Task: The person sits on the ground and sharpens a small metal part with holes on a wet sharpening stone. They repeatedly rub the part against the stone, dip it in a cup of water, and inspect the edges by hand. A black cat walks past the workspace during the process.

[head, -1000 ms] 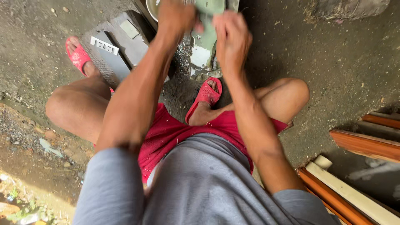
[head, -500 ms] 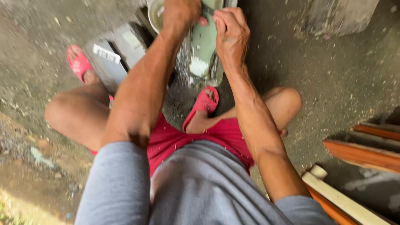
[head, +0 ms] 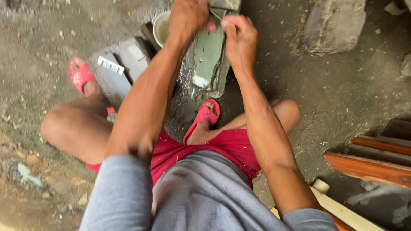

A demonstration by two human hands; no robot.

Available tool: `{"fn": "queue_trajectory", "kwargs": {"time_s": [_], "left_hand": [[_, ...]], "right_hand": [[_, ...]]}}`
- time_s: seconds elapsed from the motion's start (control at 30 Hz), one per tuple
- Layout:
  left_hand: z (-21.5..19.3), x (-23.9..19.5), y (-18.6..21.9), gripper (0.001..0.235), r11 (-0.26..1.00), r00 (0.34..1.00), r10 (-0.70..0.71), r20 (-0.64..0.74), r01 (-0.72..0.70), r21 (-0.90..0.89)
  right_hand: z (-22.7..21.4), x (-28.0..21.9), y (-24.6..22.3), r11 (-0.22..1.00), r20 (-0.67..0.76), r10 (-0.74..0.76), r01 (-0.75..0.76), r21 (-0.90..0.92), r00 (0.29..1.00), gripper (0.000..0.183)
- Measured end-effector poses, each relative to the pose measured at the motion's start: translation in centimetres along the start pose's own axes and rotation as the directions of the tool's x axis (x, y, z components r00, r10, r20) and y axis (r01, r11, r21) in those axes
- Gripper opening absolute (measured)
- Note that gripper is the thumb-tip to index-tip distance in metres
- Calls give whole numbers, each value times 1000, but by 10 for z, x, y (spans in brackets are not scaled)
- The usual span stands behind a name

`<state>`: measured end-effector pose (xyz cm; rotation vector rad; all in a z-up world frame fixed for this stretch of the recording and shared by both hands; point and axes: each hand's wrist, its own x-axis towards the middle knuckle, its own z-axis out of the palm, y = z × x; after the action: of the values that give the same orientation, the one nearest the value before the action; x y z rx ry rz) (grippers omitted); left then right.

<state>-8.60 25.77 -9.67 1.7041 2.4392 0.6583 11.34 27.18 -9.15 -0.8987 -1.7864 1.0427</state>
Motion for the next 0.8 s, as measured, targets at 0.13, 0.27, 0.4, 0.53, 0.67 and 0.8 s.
{"fn": "queue_trajectory", "kwargs": {"time_s": [0.13,0.27,0.4,0.53,0.67,0.8], "left_hand": [[-43,-64,33,52,865,908,-416,-53,377,-331],[-24,-104,46,73,857,905,-403,-138,320,-405],[5,-103,49,92,856,895,-419,-155,333,-395],[13,-105,51,89,784,866,-498,-50,425,-452],[22,-111,54,84,821,871,-491,-17,456,-343],[24,-140,55,95,946,942,-292,-165,260,-193]], "right_hand": [[-13,-46,38,871,-8,413,-392,296,911,7],[-13,-53,52,889,111,385,-401,223,916,9],[-22,-47,39,944,169,317,-327,34,933,14],[-22,-48,40,944,291,322,-330,-24,901,20],[-12,-60,52,922,222,386,-384,-54,895,22],[-2,-114,49,952,49,297,-292,-96,954,19]]}}
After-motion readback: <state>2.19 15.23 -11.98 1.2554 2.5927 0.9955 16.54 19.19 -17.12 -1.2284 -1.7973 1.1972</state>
